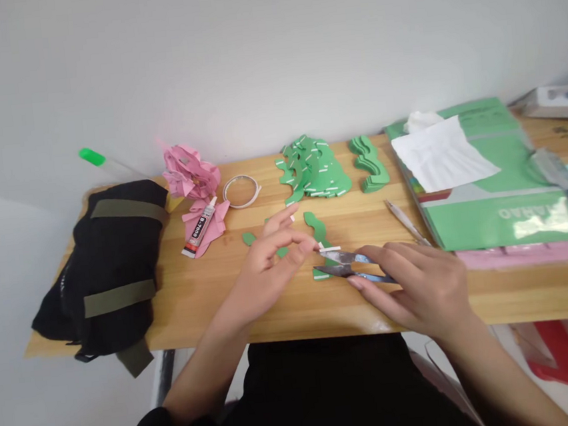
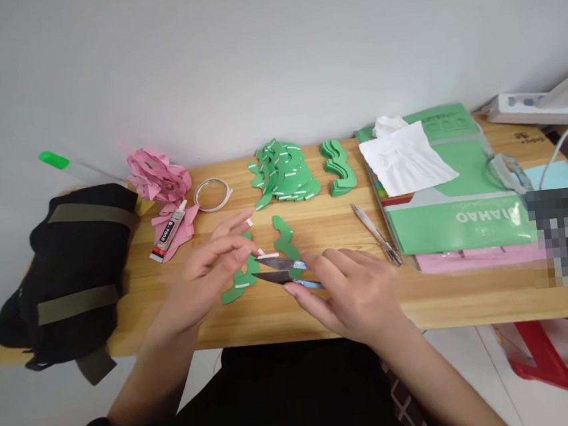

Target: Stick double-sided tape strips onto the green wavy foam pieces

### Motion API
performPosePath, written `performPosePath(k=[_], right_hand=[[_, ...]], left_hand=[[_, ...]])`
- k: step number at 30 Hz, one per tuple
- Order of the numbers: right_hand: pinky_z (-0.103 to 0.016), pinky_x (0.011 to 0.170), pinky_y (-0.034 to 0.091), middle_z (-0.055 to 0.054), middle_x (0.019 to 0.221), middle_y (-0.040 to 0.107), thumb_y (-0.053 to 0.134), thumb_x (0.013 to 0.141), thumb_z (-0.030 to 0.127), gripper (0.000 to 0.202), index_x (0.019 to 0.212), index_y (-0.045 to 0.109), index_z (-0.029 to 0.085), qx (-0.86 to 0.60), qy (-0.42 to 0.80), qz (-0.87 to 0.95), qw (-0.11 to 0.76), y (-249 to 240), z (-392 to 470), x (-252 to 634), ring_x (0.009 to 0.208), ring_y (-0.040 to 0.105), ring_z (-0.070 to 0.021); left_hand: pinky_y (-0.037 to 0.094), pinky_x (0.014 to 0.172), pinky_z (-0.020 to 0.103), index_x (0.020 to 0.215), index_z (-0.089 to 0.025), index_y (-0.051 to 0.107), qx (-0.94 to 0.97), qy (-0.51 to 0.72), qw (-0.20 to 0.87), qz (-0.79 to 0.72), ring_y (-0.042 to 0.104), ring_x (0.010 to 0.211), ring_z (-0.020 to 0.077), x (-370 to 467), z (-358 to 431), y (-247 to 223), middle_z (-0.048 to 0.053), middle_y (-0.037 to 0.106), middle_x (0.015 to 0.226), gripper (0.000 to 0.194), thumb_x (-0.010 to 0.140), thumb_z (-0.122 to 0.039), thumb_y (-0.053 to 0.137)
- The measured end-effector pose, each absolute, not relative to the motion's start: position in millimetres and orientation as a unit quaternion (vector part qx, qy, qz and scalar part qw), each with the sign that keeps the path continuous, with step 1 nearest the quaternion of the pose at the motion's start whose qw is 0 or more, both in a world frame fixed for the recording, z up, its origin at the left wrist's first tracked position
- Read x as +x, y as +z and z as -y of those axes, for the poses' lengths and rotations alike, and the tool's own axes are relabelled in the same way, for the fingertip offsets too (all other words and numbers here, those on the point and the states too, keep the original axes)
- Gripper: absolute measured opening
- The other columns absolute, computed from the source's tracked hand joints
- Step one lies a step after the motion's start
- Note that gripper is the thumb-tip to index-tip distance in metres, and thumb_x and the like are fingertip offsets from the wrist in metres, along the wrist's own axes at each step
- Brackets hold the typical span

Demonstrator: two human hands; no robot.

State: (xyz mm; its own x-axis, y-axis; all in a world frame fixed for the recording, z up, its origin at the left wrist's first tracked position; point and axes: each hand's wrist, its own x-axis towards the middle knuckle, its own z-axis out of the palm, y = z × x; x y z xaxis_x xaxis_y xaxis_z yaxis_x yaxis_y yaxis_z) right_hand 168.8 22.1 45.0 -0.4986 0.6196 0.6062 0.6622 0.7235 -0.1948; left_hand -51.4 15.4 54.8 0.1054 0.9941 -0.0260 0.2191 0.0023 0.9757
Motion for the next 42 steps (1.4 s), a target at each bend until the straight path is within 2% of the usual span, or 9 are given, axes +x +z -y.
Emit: performPosePath(k=[7,17,20,23,27,32,35,38,42], right_hand=[[-0.026,0.049,0.04,-0.002,0.061,0.07,0.059,0.093,0.037,0.023,0.087,0.068,0.017,-0.372,-0.045,0.868,0.325,44.6,-22.7,168.2,0.05,0.061,-0.0127],[-0.025,0.048,0.038,0.0,0.059,0.068,0.056,0.095,0.037,0.026,0.083,0.066,0.016,-0.374,-0.027,0.874,0.311,39.6,-23.2,171.1,0.049,0.06,-0.0115],[-0.025,0.048,0.038,-0.001,0.06,0.069,0.056,0.095,0.036,0.025,0.083,0.066,0.016,-0.376,-0.032,0.874,0.307,38.7,-22.6,171.9,0.049,0.061,-0.0117],[-0.025,0.048,0.039,-0.002,0.061,0.069,0.057,0.095,0.036,0.027,0.084,0.067,0.013,-0.375,-0.034,0.875,0.305,38.9,-22.4,171.7,0.05,0.062,-0.0123],[-0.026,0.048,0.039,-0.003,0.06,0.068,0.056,0.095,0.037,0.029,0.081,0.066,0.013,-0.37,-0.039,0.878,0.301,38.6,-22.4,170.5,0.049,0.062,-0.0129],[-0.026,0.048,0.039,-0.002,0.059,0.068,0.056,0.095,0.037,0.03,0.08,0.066,0.014,-0.374,-0.031,0.879,0.295,36.7,-21.8,169.2,0.049,0.061,-0.0134],[-0.027,0.048,0.038,-0.003,0.059,0.068,0.057,0.094,0.037,0.03,0.081,0.068,0.013,-0.376,-0.017,0.881,0.287,35.4,-22.0,171.3,0.049,0.062,-0.0146],[-0.026,0.046,0.038,-0.002,0.059,0.068,0.06,0.091,0.041,0.03,0.082,0.069,0.014,-0.396,0.073,0.873,0.277,32.4,-23.0,175.5,0.048,0.061,-0.0144],[-0.024,0.044,0.036,0.001,0.06,0.064,0.069,0.082,0.047,0.029,0.085,0.07,0.018,-0.482,0.348,0.73,0.338,24.1,-24.4,173.1,0.045,0.051,-0.0106]], left_hand=[[0.028,0.117,0.056,0.081,-0.023,0.072,0.543,0.433,0.489,-0.528,0.042,0.142,0.0299,-47.3,-15.4,50.2,0.009,0.052,0.146,0.011,0.081,-0.035,0.073],[0.035,0.113,0.053,0.082,-0.021,0.07,0.516,0.432,0.5,-0.544,0.044,0.14,0.031,-46.8,-18.0,47.8,0.01,0.057,0.14,0.011,0.082,-0.032,0.07],[0.043,0.105,0.045,0.111,-0.025,0.066,0.502,0.444,0.506,-0.543,0.052,0.131,0.0269,-45.8,-16.1,46.1,0.008,0.062,0.134,0.028,0.084,-0.032,0.068],[0.048,0.093,0.037,0.134,-0.027,0.051,0.507,0.436,0.5,-0.55,0.064,0.109,0.0206,-44.2,-14.5,47.1,0.005,0.071,0.11,0.05,0.086,-0.032,0.067],[0.048,0.089,0.032,0.135,-0.023,0.05,0.512,0.438,0.502,-0.542,0.066,0.094,0.0168,-42.3,-14.8,49.9,-0.001,0.071,0.083,0.056,0.083,-0.028,0.071],[0.05,0.084,0.032,0.132,-0.021,0.054,0.504,0.431,0.5,-0.556,0.068,0.088,0.017,-41.4,-16.0,51.7,-0.002,0.071,0.077,0.058,0.078,-0.024,0.074],[0.05,0.089,0.034,0.131,-0.019,0.055,0.502,0.439,0.494,-0.558,0.069,0.094,0.0189,-41.8,-17.1,50.9,-0.002,0.072,0.076,0.059,0.076,-0.025,0.077],[0.048,0.096,0.036,0.128,-0.018,0.056,0.499,0.456,0.478,-0.561,0.068,0.103,0.0201,-43.6,-17.8,47.4,0.0,0.074,0.078,0.056,0.077,-0.026,0.077],[0.046,0.1,0.04,0.128,-0.018,0.055,0.497,0.446,0.471,-0.577,0.067,0.104,0.0203,-44.9,-15.2,40.0,0.001,0.076,0.084,0.054,0.078,-0.024,0.074]])
